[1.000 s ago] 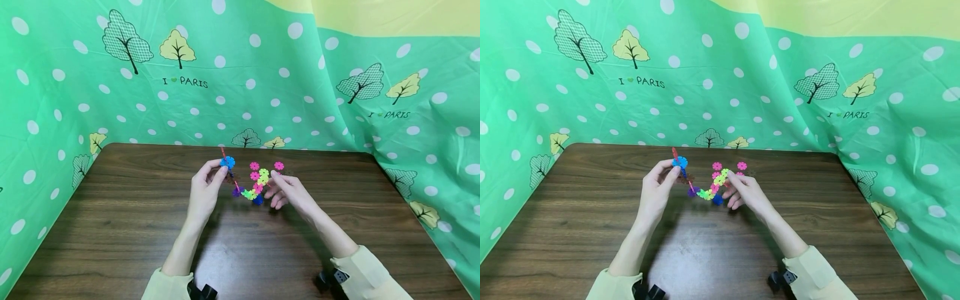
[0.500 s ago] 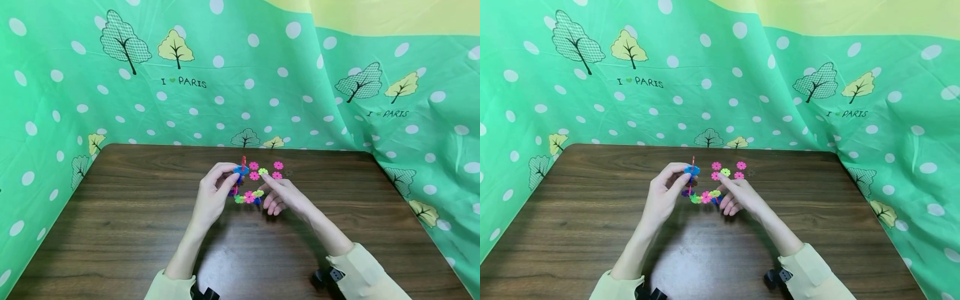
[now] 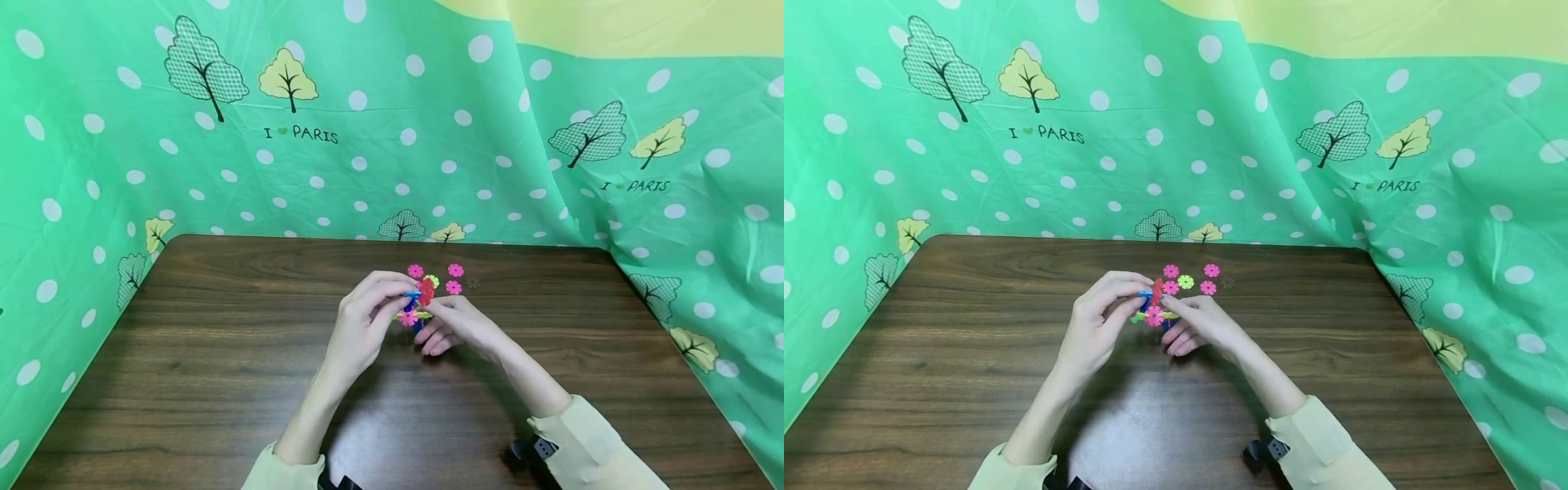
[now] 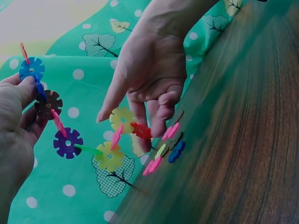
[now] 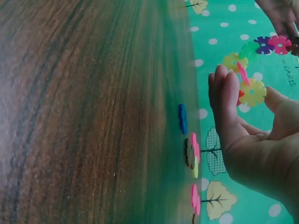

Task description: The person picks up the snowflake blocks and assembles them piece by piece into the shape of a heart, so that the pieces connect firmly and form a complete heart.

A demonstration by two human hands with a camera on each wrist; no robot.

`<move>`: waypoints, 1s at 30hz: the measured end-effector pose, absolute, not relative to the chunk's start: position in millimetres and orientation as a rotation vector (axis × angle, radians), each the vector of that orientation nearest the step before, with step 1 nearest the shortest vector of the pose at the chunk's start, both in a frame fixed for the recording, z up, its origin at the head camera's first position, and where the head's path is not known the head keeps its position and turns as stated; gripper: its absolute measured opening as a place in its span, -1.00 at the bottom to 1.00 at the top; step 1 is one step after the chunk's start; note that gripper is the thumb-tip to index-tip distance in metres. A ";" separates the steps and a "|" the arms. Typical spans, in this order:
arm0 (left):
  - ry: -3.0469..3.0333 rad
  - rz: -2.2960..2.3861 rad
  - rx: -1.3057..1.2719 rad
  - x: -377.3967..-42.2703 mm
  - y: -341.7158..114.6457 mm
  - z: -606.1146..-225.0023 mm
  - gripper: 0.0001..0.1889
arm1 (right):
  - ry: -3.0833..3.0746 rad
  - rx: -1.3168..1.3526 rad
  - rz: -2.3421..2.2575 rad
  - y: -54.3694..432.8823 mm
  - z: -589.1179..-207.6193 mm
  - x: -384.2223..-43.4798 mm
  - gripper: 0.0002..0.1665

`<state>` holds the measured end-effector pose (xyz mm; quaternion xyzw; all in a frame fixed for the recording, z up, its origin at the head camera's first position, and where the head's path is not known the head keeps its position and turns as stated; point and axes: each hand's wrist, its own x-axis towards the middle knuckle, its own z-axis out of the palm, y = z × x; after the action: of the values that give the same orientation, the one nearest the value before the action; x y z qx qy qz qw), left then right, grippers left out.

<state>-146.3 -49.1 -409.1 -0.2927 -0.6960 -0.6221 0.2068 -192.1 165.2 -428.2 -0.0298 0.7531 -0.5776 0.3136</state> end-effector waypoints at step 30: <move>-2.177 -1.251 -1.080 -152.4 -57.4 -417.8 -0.91 | 1.482 0.015 -2.466 181.7 -406.6 -208.2 -0.50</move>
<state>-152.4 -57.4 -417.8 -0.3871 -0.7799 -0.4482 0.2028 -208.2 181.7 -406.6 0.0052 0.5106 -0.8496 0.1320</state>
